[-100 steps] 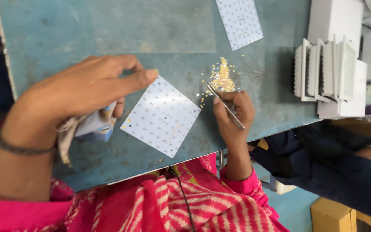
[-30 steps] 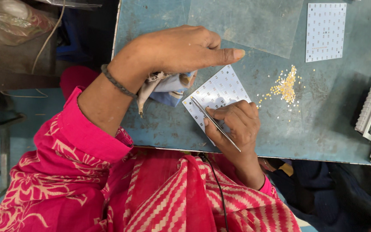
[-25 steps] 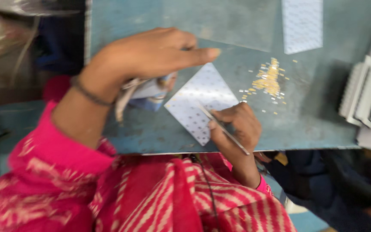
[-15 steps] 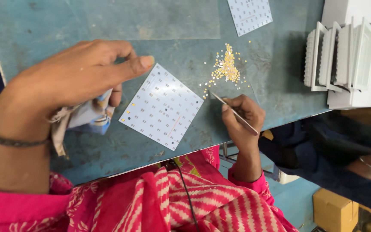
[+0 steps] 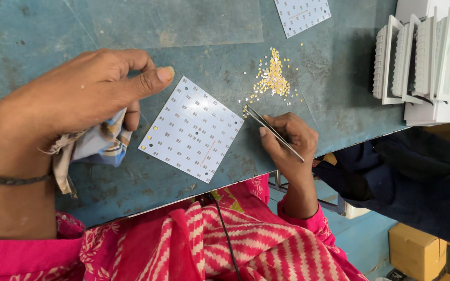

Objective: The person uses tweezers to pick up small yellow and white LED components from a pile on the table and places them onto designated spots on a square LED circuit board. The person holds the board with the left hand and positions each component with the right hand.

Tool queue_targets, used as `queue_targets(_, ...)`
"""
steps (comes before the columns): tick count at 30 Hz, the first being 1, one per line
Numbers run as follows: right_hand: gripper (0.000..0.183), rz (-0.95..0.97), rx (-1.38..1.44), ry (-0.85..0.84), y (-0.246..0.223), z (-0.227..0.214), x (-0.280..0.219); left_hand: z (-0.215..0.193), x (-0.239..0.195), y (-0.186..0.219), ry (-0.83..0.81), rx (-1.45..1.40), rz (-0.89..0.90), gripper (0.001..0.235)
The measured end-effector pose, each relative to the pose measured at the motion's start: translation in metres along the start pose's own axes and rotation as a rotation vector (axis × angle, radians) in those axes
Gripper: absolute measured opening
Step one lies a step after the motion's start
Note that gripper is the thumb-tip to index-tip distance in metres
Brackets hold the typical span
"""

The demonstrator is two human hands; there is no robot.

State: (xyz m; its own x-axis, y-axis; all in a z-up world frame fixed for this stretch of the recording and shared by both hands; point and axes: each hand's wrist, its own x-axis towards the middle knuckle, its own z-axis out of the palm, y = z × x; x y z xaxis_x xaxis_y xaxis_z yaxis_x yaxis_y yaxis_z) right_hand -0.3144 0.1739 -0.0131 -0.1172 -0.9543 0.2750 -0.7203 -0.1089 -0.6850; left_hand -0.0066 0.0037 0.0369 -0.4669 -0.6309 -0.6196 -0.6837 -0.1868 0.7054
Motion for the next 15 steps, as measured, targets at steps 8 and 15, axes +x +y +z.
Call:
queue_targets(8, 0.013, 0.034, 0.002, 0.041, 0.001, 0.000, -0.001, 0.001, 0.003, -0.003, 0.008, 0.005, -0.019, 0.063)
queue_targets(15, 0.011, -0.062, 0.010, -0.018, -0.028, 0.007, 0.006, -0.004, 0.000, -0.004, -0.023, -0.045, 0.156, 0.064)
